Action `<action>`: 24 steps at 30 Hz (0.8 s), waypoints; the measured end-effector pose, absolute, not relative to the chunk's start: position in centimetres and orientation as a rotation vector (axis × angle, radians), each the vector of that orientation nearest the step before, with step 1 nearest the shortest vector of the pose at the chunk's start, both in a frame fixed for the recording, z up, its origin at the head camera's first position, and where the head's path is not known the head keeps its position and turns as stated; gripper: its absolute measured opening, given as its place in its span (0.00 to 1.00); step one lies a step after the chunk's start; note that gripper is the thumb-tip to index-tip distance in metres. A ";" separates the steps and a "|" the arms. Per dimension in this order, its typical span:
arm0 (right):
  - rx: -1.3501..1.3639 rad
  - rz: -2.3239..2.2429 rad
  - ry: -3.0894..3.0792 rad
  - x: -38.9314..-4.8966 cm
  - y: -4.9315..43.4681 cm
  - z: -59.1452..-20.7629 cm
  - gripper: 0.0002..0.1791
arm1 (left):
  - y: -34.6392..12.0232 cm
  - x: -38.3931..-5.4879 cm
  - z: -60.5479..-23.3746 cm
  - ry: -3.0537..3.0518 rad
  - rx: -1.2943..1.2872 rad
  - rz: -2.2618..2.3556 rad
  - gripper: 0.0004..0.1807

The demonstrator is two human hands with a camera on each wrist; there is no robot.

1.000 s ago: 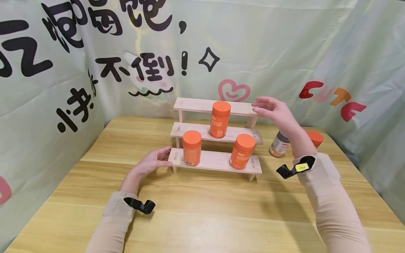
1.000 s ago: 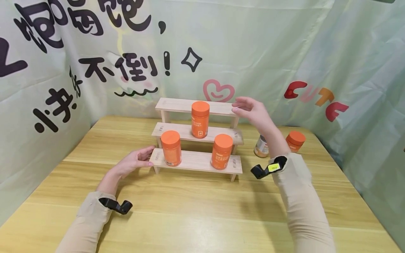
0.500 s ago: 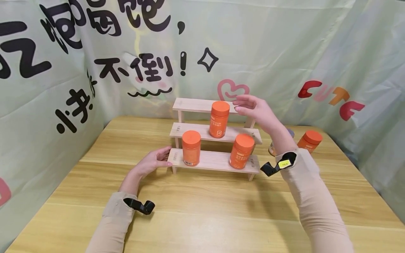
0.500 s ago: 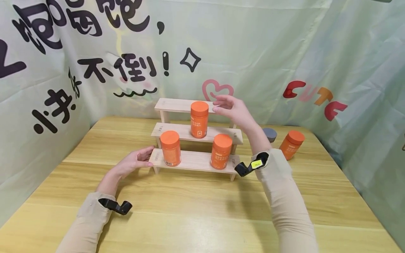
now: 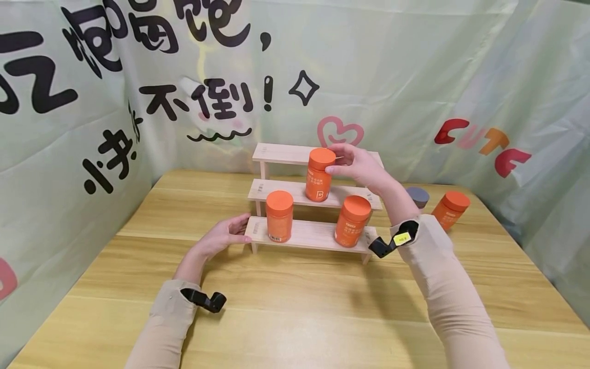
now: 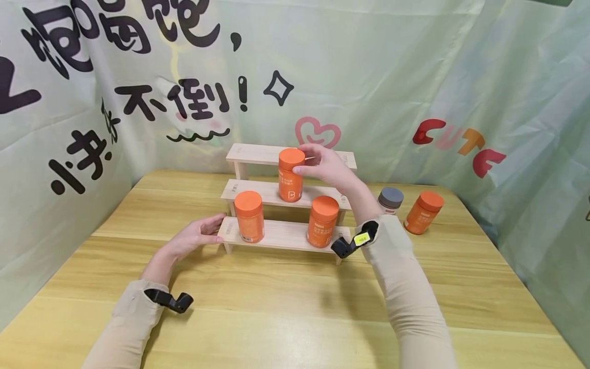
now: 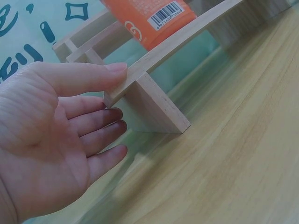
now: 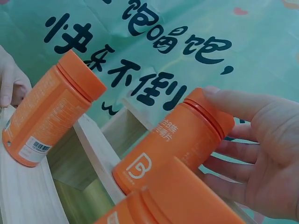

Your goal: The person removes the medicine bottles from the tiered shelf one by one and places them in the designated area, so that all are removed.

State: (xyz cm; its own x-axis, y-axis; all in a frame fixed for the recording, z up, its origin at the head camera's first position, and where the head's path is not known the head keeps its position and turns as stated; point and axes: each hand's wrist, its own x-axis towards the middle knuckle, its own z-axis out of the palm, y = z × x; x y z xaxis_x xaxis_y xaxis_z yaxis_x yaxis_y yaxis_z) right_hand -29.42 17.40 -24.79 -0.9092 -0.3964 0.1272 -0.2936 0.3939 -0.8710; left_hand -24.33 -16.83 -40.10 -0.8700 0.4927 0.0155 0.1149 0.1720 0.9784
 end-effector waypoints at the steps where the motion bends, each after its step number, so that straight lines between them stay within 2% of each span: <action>1: -0.630 -1.557 2.534 -29.4 17.2 -24.8 0.34 | -16.8 -24.3 -40.1 2.150 0.582 1.750 0.43; 24: -0.630 -1.413 2.668 -29.4 15.9 -25.5 0.32 | -16.7 -24.2 -40.0 2.147 0.585 1.748 0.43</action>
State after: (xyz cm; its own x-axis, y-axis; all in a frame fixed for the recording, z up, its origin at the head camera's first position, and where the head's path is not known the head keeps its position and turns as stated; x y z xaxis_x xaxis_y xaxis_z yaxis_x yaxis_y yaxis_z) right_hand -29.37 15.92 -25.45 -0.9151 -0.3792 0.1373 -0.3266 0.4972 -0.8038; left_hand -24.15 -16.68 -39.97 -0.8682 0.4960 0.0160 0.1162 0.1719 0.9782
